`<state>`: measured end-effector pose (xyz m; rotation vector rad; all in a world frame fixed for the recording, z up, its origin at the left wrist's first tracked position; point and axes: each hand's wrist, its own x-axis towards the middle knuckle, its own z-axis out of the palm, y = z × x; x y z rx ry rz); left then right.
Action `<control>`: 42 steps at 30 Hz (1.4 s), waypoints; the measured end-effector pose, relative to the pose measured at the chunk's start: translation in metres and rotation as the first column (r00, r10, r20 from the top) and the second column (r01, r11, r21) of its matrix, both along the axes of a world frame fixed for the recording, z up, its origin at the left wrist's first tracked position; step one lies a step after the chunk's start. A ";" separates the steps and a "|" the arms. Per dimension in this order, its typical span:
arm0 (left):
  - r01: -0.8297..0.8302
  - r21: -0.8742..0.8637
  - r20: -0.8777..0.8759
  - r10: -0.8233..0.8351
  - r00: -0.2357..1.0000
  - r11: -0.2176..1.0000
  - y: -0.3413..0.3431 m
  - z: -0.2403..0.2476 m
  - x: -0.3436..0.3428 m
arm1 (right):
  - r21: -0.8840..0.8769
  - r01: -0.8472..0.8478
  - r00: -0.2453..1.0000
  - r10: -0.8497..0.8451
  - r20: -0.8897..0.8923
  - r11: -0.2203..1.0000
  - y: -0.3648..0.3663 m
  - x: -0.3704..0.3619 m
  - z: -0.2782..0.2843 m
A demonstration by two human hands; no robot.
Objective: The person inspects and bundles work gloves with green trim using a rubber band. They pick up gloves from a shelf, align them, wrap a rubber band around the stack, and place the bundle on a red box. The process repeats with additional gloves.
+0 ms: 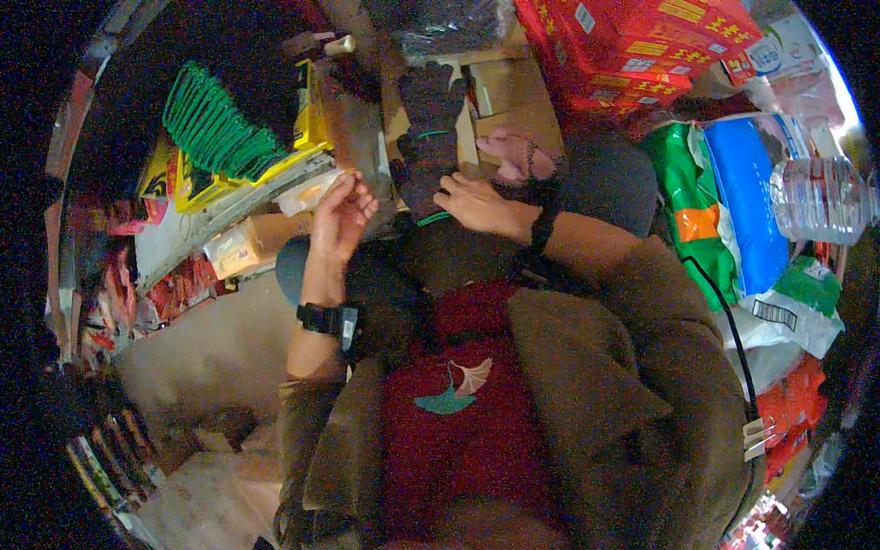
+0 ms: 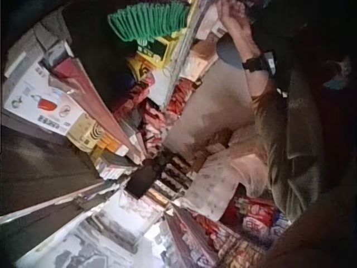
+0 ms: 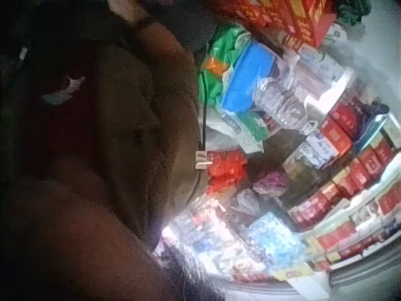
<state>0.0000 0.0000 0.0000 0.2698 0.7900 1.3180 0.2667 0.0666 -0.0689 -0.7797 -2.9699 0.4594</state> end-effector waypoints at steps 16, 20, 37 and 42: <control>0.110 -0.059 -0.052 -0.113 0.992 0.992 0.018 0.011 0.014 | -0.762 0.125 0.612 -0.654 -0.445 0.635 0.034 -0.033 0.077; 0.200 -0.082 0.033 -0.198 0.980 0.976 0.021 0.017 0.030 | -0.685 0.062 0.596 -0.578 -0.558 0.726 0.020 -0.032 0.099; 0.033 -0.036 0.110 -0.029 0.993 0.999 0.013 0.010 0.019 | -0.348 0.459 0.729 -0.570 -0.378 0.818 0.034 0.003 0.101; 0.015 -0.011 0.078 -0.015 0.997 1.000 0.010 0.015 0.024 | -0.093 0.662 0.741 -0.668 -0.068 0.744 0.054 0.035 0.058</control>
